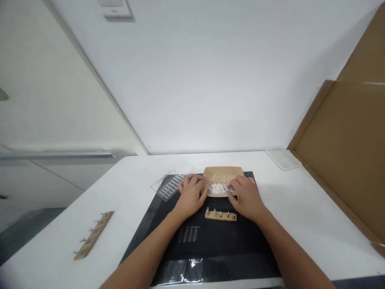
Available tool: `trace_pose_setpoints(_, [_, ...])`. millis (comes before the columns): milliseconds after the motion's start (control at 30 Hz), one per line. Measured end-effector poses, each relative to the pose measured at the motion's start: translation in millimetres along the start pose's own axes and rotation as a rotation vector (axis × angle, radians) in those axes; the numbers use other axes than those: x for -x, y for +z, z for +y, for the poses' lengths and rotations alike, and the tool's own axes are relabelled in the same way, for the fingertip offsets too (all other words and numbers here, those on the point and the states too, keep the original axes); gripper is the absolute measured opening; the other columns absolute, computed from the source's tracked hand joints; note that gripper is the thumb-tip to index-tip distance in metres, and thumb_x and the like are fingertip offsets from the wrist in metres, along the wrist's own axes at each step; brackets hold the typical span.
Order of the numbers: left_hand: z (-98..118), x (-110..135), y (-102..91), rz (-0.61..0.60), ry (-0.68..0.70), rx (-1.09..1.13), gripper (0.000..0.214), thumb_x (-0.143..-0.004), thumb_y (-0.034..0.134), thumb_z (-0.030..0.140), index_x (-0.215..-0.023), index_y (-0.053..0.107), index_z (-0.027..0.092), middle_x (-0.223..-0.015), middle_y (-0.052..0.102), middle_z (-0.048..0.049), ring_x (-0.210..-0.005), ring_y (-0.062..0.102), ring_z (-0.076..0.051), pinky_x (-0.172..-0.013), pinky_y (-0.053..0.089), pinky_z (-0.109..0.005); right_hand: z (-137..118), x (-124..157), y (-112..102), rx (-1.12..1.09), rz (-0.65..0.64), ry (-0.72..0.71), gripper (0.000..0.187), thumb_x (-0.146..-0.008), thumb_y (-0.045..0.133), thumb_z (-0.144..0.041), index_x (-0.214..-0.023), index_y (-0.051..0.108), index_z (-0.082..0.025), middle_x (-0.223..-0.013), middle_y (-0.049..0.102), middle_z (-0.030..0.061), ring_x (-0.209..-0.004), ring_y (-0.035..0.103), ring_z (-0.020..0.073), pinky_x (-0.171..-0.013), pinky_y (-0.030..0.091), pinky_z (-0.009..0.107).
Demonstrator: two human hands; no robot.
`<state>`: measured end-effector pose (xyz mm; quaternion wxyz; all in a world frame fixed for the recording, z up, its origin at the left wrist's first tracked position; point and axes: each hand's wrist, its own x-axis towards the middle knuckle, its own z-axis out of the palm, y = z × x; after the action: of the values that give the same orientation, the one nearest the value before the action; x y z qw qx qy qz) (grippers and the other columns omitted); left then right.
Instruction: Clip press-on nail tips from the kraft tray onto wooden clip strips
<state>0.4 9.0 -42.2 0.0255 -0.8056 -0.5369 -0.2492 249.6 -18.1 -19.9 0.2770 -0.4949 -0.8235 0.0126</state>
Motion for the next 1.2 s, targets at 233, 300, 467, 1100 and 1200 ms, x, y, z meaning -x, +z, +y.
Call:
trace_pose_setpoints(233, [3.1,-0.6,-2.0,-0.033,-0.053,0.036,0.012,-0.096,0.062,0.025,-0.101,0.073,0.026,-0.124,0.064,-0.0076,-0.129,0.043,-0.035,-0.099,0.03,-0.053,11.4,-1.3,10.6,0.023,0.118,0.143,0.005,-0.094,0.061,-0.025,-0.097,0.066,-0.025,-0.1,0.07,0.0045,-0.097,0.063,0.0254,-0.092,0.037,0.041])
trace_pose_setpoints(300, [4.3,-0.5,-3.5,-0.034,-0.053,0.031,0.01,-0.095,0.064,0.026,-0.099,0.073,0.026,-0.123,0.064,-0.0077,-0.128,0.043,-0.034,-0.099,0.03,-0.053,16.1,-2.0,11.7,0.019,0.159,0.19,0.006,-0.095,0.059,-0.024,-0.096,0.065,-0.024,-0.099,0.07,0.0049,-0.097,0.064,0.0257,-0.091,0.039,0.041])
trace_pose_setpoints(467, [7.1,0.6,-5.8,-0.035,-0.051,0.004,0.005,-0.093,0.068,0.027,-0.093,0.071,0.024,-0.123,0.064,-0.0086,-0.127,0.044,-0.035,-0.1,0.03,-0.055,26.0,-2.7,14.9,-0.004,0.2,0.234,0.007,-0.093,0.057,-0.022,-0.097,0.063,-0.024,-0.099,0.07,0.0057,-0.096,0.066,0.0246,-0.087,0.045,0.038])
trace_pose_setpoints(1100, [5.5,0.5,-2.6,-0.016,0.052,-0.009,0.005,-0.094,0.062,0.018,-0.092,0.062,0.022,-0.103,0.069,-0.0075,-0.112,0.053,-0.031,-0.096,0.031,-0.052,13.3,-0.2,14.7,0.024,-0.12,0.188,0.008,-0.092,0.075,-0.029,-0.1,0.077,-0.028,-0.105,0.075,0.0025,-0.104,0.065,0.0248,-0.09,0.037,0.039])
trace_pose_setpoints(1200, [4.1,-1.0,-2.0,0.015,0.044,-0.005,0.004,-0.096,0.062,0.019,-0.094,0.063,0.022,-0.102,0.071,-0.007,-0.112,0.053,-0.031,-0.096,0.031,-0.052,11.8,-0.7,15.9,0.007,-0.109,0.193,0.001,-0.091,0.076,-0.026,-0.091,0.075,-0.026,-0.095,0.074,0.0005,-0.097,0.066,0.0226,-0.085,0.035,0.037])
